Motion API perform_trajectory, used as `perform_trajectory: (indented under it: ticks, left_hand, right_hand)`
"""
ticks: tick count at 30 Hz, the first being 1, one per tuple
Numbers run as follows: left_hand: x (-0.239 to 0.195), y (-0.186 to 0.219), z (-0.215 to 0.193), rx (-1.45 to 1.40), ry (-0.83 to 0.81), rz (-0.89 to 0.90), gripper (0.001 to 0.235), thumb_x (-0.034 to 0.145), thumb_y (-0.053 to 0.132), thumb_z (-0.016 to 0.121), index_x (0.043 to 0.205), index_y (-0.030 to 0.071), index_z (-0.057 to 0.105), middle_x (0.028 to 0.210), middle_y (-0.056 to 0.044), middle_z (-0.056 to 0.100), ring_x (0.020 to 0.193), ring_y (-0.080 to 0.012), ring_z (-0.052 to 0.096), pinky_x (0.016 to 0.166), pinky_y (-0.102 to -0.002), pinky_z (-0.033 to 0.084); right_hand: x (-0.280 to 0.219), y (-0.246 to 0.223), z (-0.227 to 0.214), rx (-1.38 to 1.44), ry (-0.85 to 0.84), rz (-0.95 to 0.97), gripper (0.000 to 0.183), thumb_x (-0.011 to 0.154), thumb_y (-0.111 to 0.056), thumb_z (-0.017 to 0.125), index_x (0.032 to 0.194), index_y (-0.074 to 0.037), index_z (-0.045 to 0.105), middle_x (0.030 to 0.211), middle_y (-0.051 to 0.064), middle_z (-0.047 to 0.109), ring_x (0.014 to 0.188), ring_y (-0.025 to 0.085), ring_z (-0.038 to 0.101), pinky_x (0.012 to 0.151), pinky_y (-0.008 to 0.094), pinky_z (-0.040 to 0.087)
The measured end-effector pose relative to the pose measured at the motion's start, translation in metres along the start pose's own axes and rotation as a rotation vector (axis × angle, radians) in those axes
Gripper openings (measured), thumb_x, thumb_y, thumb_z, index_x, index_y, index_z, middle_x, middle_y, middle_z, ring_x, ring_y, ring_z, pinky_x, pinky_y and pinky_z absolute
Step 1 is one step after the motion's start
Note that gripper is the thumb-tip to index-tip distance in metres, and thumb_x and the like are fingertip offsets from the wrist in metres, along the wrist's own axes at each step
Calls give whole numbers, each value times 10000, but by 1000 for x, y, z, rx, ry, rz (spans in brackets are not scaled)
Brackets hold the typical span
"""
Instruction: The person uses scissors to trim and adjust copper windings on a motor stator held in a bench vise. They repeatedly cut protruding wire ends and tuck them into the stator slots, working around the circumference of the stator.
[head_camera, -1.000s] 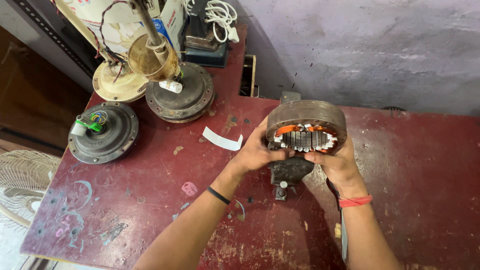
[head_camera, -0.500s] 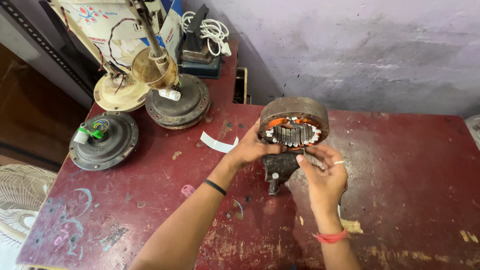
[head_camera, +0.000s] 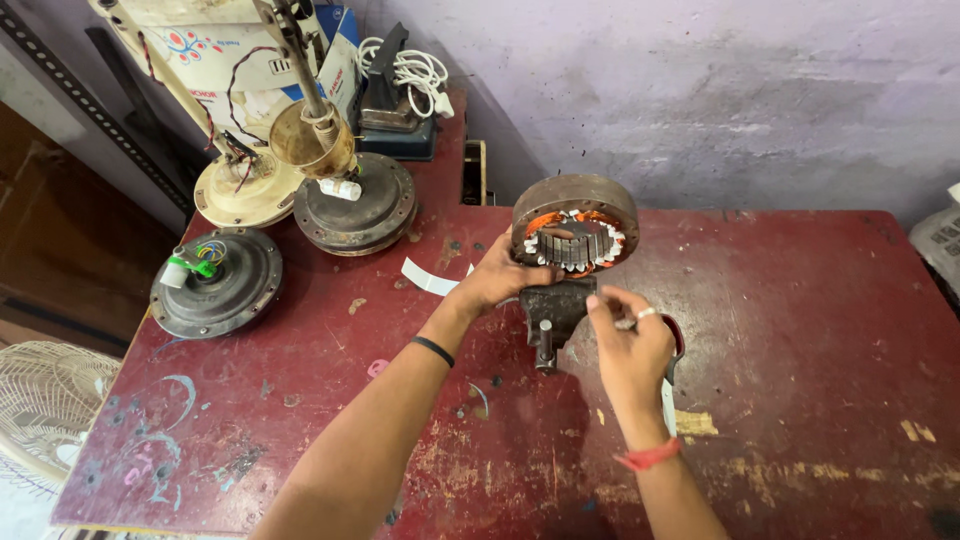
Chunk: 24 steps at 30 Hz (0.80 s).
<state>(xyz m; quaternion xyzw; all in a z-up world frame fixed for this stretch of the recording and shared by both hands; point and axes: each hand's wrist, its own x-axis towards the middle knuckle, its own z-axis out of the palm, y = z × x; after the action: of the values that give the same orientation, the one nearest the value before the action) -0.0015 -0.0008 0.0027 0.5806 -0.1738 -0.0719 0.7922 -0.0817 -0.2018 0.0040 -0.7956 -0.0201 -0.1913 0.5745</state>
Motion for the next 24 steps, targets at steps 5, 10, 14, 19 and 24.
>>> perform_trajectory:
  ticks: [5, 10, 14, 19, 24]
  left_hand:
    - [0, 1, 2, 13, -2, 2, 517, 794, -52, 783, 1288, 36, 655, 1126, -59, 730, 1035, -154, 689, 957, -335, 586]
    - [-2, 6, 2, 38, 31, -40, 520, 777, -30, 805, 1267, 44, 648, 1113, -61, 732, 1041, -170, 700, 980, -346, 587]
    - [0, -1, 0, 94, 54, -4, 616, 750, 0, 838, 1316, 70, 607, 1210, -66, 692, 1128, -190, 666, 1046, -364, 552]
    - [6, -13, -5, 161, 111, -8, 746, 701, 22, 876, 1366, 127, 556, 1302, -49, 638, 1234, -197, 604, 1111, -364, 497]
    - [6, -23, -9, 194, 32, 159, 602, 744, 18, 891, 1300, 74, 668, 1397, -32, 538, 1319, -231, 554, 1175, -392, 458]
  right_hand:
    - [17, -4, 13, -224, 104, -342, 162, 949, -148, 757, 1031, -10, 774, 882, 96, 726, 683, 60, 598, 587, 264, 464]
    - [3, 9, 9, -178, 52, 28, 147, 949, -138, 691, 1027, -37, 763, 724, 74, 682, 461, 89, 456, 394, 262, 294]
    - [-41, 39, -4, -36, 4, -133, 131, 966, -128, 646, 974, -37, 739, 717, 25, 664, 474, 60, 434, 395, 213, 270]
    - [-119, 62, -29, -72, -133, 219, 147, 912, -142, 671, 900, -48, 783, 613, 59, 675, 419, 81, 441, 365, 241, 278]
    - [-114, 61, -74, -138, -281, 462, 161, 837, -127, 736, 908, -13, 824, 697, 102, 767, 550, 113, 593, 510, 266, 424]
